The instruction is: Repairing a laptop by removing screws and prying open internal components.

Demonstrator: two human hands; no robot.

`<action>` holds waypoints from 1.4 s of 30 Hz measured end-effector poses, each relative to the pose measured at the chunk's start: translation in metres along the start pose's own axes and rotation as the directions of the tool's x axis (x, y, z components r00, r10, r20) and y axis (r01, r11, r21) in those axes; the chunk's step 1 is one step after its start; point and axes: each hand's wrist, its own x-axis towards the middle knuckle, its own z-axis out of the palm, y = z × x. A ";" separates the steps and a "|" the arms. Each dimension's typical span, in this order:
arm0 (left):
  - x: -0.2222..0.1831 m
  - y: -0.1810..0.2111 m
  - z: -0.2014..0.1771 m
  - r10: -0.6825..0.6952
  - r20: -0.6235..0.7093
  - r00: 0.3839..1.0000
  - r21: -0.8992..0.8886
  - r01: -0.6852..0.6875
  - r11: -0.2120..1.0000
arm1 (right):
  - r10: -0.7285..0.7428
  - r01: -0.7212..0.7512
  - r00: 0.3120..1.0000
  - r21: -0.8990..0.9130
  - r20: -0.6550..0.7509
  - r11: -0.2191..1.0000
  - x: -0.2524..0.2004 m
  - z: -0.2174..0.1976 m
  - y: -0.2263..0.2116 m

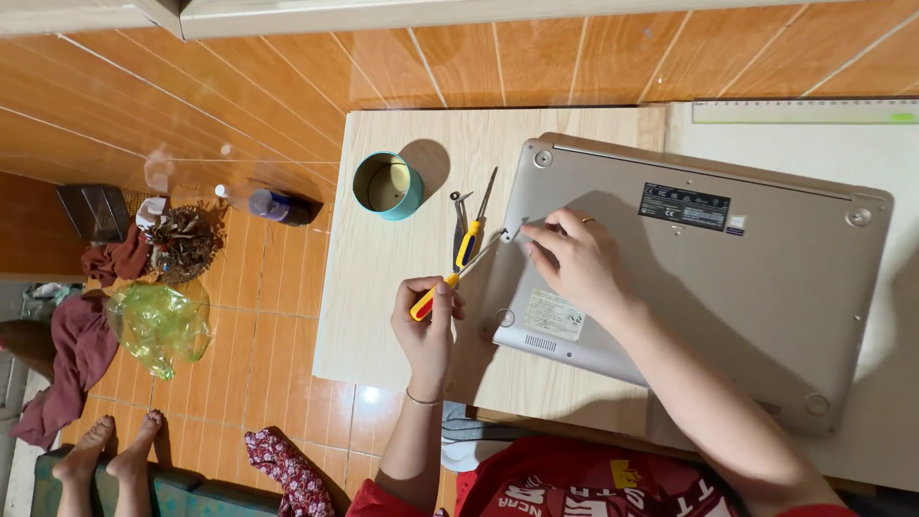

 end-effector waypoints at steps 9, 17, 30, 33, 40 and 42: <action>0.002 -0.021 -0.004 -0.002 0.004 1.000 0.037 0.002 0.999 | -0.066 0.060 0.996 -0.098 -0.056 0.993 -0.005 0.014 0.007; 0.002 -0.028 -0.005 -0.006 0.023 1.000 0.014 0.006 1.000 | -0.012 0.008 0.999 -0.107 -0.034 0.994 -0.008 0.016 0.009; 0.001 -0.029 -0.007 -0.010 0.019 1.000 0.052 0.009 0.999 | -0.004 0.002 1.000 -0.105 -0.010 0.995 -0.009 0.017 0.011; 0.000 -0.029 -0.007 -0.009 0.011 1.000 0.062 0.009 0.998 | 0.000 0.000 1.000 -0.112 -0.002 0.994 -0.009 0.017 0.011; 0.001 -0.030 -0.008 -0.007 0.000 1.000 0.078 0.007 0.997 | -0.137 0.146 0.989 -0.214 0.057 0.966 -0.011 0.017 0.007; 0.001 -0.030 -0.008 -0.009 -0.003 1.000 0.078 0.010 0.997 | -0.183 0.200 0.979 -0.247 0.088 0.948 -0.010 0.017 0.005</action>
